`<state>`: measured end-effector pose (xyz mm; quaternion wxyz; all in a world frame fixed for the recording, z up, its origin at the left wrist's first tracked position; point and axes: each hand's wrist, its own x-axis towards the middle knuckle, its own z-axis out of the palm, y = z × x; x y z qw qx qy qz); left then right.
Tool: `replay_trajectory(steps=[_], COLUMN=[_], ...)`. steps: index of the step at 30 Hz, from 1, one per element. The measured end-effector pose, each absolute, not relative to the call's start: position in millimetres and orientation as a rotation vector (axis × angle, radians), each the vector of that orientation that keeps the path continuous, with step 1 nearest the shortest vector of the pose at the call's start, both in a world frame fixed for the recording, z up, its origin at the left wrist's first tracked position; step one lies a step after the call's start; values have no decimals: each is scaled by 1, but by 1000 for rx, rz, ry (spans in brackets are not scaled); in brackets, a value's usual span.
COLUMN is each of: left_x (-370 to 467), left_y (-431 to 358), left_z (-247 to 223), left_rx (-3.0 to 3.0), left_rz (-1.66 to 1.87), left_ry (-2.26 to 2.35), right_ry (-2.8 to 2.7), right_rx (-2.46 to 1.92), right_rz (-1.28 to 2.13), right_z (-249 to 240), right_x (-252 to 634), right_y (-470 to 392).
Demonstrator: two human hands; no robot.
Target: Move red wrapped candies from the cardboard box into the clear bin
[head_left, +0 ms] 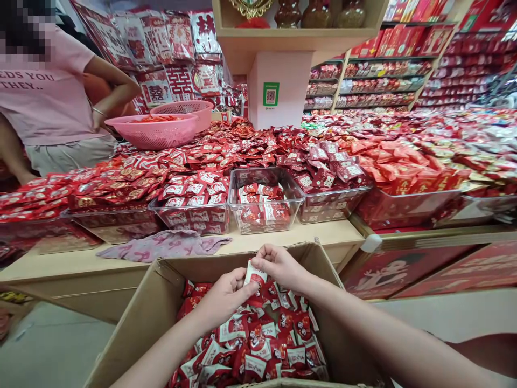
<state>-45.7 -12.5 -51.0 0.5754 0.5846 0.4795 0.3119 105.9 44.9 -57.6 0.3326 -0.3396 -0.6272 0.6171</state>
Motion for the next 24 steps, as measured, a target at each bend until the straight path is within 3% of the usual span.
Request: replay_trajectory(steps=[9,16,24], left_x=[-33,-30,-37], left_y=[-9,-6,-2], left_z=[-37,-32,-26], left_rx=[1164,1149,859], left_rz=[1004,809,1020], left_ry=[1112,1125,1081], right_ry=[-1859,-1838,-1833], right_rx=[-974,-967,-698], right_rz=[914,859,981], right_z=[-44,-44,-40], right_x=[103,111,118], right_y=[42,42,47])
